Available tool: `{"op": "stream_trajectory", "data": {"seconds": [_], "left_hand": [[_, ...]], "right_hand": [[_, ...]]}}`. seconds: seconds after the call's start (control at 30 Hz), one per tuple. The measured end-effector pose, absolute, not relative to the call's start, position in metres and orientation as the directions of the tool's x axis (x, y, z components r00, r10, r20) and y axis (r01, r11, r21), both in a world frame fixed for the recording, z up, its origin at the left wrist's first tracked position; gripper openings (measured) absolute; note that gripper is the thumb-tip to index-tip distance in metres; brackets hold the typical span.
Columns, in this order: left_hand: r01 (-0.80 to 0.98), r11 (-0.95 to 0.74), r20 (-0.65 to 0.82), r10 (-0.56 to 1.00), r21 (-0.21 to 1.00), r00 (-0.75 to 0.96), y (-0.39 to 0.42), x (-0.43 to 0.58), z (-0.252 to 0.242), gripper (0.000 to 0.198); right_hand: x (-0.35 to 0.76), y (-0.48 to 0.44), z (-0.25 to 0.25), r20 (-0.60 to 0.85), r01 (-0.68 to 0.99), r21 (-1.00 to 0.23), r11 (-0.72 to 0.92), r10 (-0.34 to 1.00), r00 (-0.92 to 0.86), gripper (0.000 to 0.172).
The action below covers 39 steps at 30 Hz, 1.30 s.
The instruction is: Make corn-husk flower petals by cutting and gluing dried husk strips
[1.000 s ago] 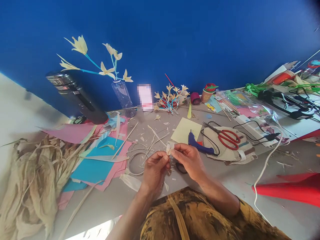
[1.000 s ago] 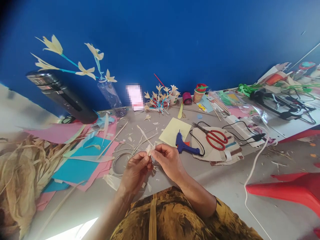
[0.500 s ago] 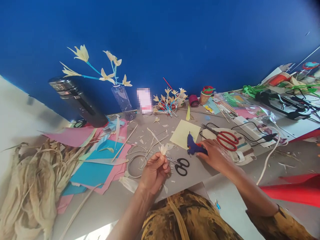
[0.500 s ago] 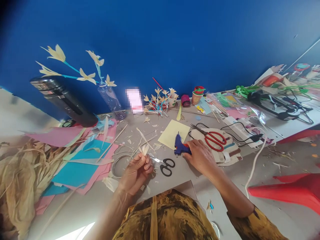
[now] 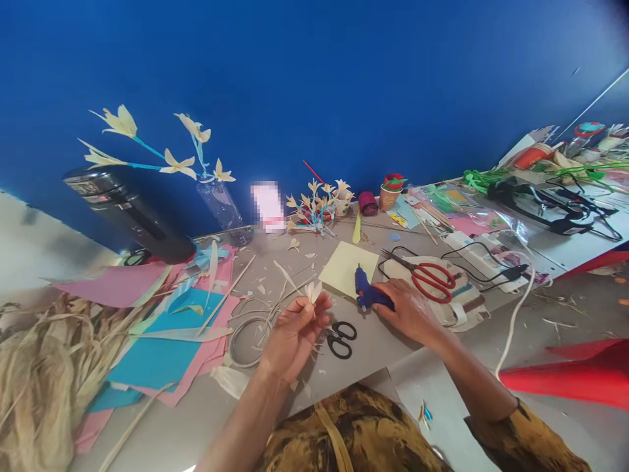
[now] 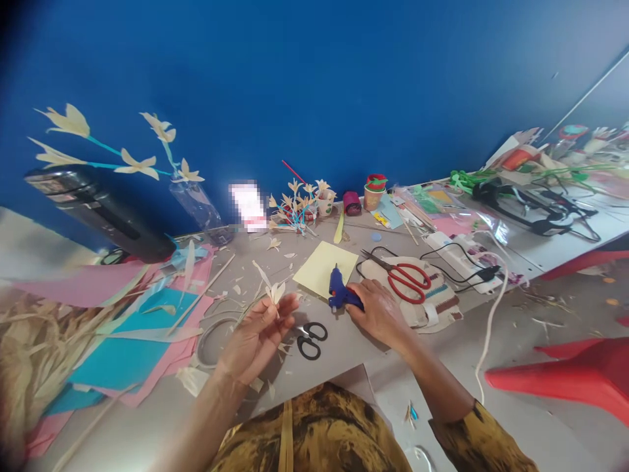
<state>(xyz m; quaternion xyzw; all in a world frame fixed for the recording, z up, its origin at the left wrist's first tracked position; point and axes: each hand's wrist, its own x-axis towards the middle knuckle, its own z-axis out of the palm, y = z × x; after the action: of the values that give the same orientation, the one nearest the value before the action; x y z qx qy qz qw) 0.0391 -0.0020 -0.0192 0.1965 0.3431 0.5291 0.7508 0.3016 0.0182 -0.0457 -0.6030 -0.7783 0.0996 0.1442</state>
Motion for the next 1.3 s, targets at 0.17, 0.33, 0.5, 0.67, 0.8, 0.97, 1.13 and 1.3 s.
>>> {"op": "stream_trajectory", "data": {"seconds": [0.17, 0.33, 0.5, 0.67, 0.8, 0.97, 1.13, 1.3], "left_hand": [[-0.656, 0.334, -0.255, 0.942, 0.677, 0.217, 0.028, 0.055, -0.020, 0.024], [-0.623, 0.381, -0.347, 0.920, 0.683, 0.182, 0.054, 0.062, -0.040, 0.030], [-0.607, 0.400, -0.364, 0.912, 0.687, 0.189, 0.056, 0.063, -0.044, 0.034], [-0.610, 0.400, -0.350, 0.914, 0.683, 0.207, 0.053, 0.062, -0.041, 0.034], [-0.620, 0.419, -0.358, 0.905, 0.663, 0.229, 0.053, 0.058, -0.041, 0.029], [-0.613, 0.380, -0.307, 0.925, 0.693, 0.226, 0.052, 0.057, -0.042, 0.028], [-0.605, 0.345, -0.268, 0.938, 0.717, 0.218, 0.050, 0.060, -0.042, 0.029], [-0.585, 0.326, -0.240, 0.945, 0.743, 0.222, 0.047, 0.063, -0.041, 0.030]], "right_hand": [[0.301, 0.018, -0.047, 0.129, 0.906, -0.335, 0.259, 0.965, -0.229, 0.033], [0.302, 0.018, -0.049, 0.139, 0.891, -0.376, 0.254, 0.966, -0.217, 0.034], [0.320, 0.026, -0.054, 0.169, 0.715, -0.674, 0.186, 0.981, -0.096, 0.031], [0.346, 0.030, -0.046, 0.049, 0.238, -0.971, 0.027, 0.995, 0.084, 0.037], [0.351, 0.022, -0.036, 0.133, -0.022, -0.991, 0.135, 0.987, 0.092, 0.042], [0.338, 0.010, -0.029, 0.197, 0.092, -0.972, 0.217, 0.962, -0.190, 0.052], [0.317, 0.008, -0.011, 0.196, 0.180, -0.933, 0.311, 0.861, -0.469, 0.057], [0.303, 0.014, -0.006, 0.243, 0.213, -0.885, 0.414, 0.801, -0.547, 0.059]]}}
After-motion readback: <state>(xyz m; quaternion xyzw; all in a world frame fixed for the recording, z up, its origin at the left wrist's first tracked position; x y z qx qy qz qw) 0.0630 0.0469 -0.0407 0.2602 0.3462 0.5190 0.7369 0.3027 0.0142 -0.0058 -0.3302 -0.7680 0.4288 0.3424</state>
